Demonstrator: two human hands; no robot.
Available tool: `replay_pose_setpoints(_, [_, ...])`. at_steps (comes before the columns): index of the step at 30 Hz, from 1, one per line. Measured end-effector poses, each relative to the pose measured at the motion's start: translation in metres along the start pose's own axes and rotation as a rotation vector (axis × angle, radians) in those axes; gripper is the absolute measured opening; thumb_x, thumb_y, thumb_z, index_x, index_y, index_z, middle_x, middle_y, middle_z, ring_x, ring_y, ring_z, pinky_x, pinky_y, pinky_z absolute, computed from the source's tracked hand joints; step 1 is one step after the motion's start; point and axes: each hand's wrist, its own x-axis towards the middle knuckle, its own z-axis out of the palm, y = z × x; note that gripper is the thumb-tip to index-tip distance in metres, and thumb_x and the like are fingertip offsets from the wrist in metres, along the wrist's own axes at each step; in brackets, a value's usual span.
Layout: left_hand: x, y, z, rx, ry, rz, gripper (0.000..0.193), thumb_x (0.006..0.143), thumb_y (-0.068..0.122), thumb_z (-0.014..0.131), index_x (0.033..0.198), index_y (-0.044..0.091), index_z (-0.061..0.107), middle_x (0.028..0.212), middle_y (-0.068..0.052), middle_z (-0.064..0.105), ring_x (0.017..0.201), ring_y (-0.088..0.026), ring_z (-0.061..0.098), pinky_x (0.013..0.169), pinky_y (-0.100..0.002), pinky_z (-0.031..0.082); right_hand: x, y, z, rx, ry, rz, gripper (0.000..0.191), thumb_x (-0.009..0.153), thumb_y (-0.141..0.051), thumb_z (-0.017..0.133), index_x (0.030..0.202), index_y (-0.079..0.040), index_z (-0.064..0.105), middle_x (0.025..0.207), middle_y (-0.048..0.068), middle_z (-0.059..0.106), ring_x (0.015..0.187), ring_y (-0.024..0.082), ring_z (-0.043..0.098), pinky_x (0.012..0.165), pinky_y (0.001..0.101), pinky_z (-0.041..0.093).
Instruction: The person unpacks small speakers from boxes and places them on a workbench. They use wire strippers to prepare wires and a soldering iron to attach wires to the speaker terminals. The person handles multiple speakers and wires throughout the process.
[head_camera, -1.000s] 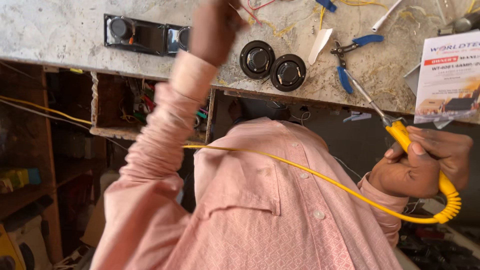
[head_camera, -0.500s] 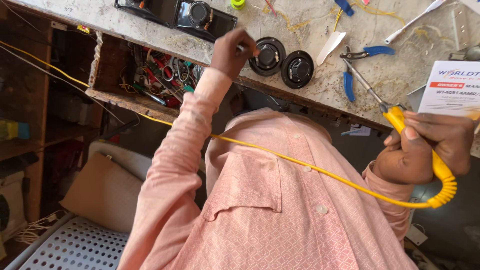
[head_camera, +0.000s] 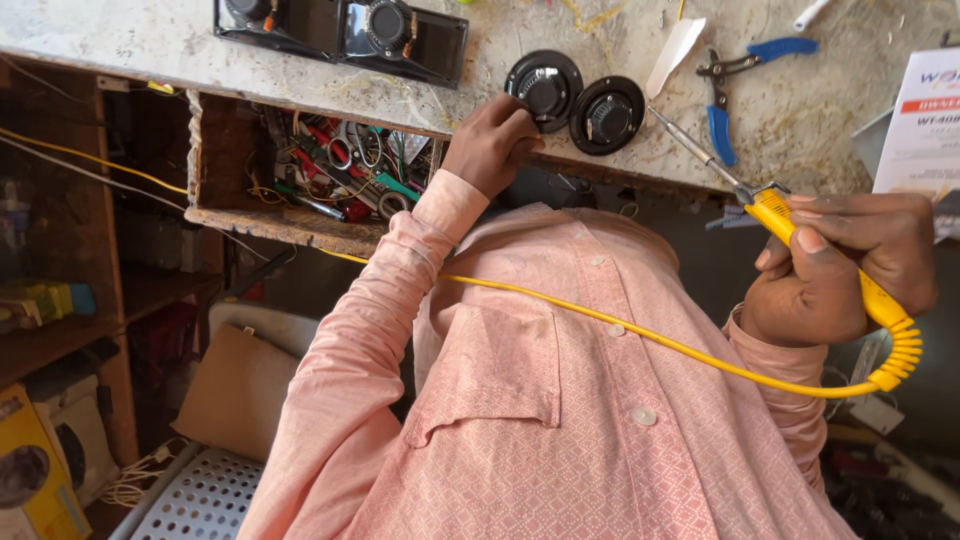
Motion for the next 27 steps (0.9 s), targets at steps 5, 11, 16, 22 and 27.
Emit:
replay_pose_setpoints(5, [-0.002, -0.011, 0.01, -0.192, 0.121, -0.105, 0.024, 0.085, 0.008, 0.084, 0.093, 0.006, 0.062, 0.112, -0.011, 0.057, 0.089, -0.026, 0.071, 0.072, -0.034, 0.062, -0.009, -0.01, 0.006, -0.072, -0.046, 0.048, 0.012, 0.102, 0.002, 0.057, 0.098, 0.014, 0.057, 0.1, 0.027, 0.068, 0.065, 0.023, 0.066, 0.057, 0.0282, 0.056])
replay_pose_setpoints(11, [0.001, -0.02, 0.011, -0.234, 0.092, -0.196, 0.029, 0.079, 0.008, 0.089, 0.087, 0.004, 0.061, 0.106, -0.01, 0.058, 0.083, -0.027, 0.069, 0.069, -0.037, 0.057, -0.02, -0.025, 0.04, -0.097, -0.05, 0.059, 0.014, 0.101, -0.002, 0.06, 0.095, 0.01, 0.058, 0.101, 0.022, 0.064, 0.064, 0.019, 0.061, 0.055, 0.0284, 0.053])
replay_pose_setpoints(16, [0.003, -0.017, 0.013, -0.203, 0.099, -0.16, 0.028, 0.077, 0.006, 0.087, 0.083, 0.004, 0.059, 0.11, -0.01, 0.058, 0.09, -0.032, 0.068, 0.073, -0.042, 0.056, -0.017, -0.034, 0.065, -0.229, -0.223, 0.026, 0.015, 0.101, -0.009, 0.062, 0.094, 0.005, 0.058, 0.101, 0.018, 0.063, 0.064, 0.017, 0.062, 0.057, 0.0273, 0.054])
replay_pose_setpoints(22, [0.001, -0.013, 0.013, -0.214, 0.046, -0.215, 0.026, 0.078, 0.006, 0.086, 0.083, 0.005, 0.06, 0.112, -0.009, 0.058, 0.092, -0.032, 0.069, 0.072, -0.043, 0.056, -0.01, -0.025, 0.08, -0.383, -0.375, -0.134, 0.012, 0.101, -0.007, 0.063, 0.094, 0.002, 0.062, 0.097, 0.015, 0.068, 0.073, 0.022, 0.067, 0.068, 0.0316, 0.055])
replay_pose_setpoints(27, [0.002, -0.012, 0.016, -0.179, 0.066, -0.224, 0.026, 0.078, 0.006, 0.086, 0.082, 0.005, 0.06, 0.111, -0.008, 0.058, 0.086, -0.032, 0.07, 0.068, -0.043, 0.057, -0.012, -0.016, 0.087, -0.369, -0.386, -0.088, 0.007, 0.097, -0.004, 0.063, 0.094, 0.002, 0.063, 0.097, 0.016, 0.067, 0.075, 0.02, 0.067, 0.069, 0.0315, 0.056])
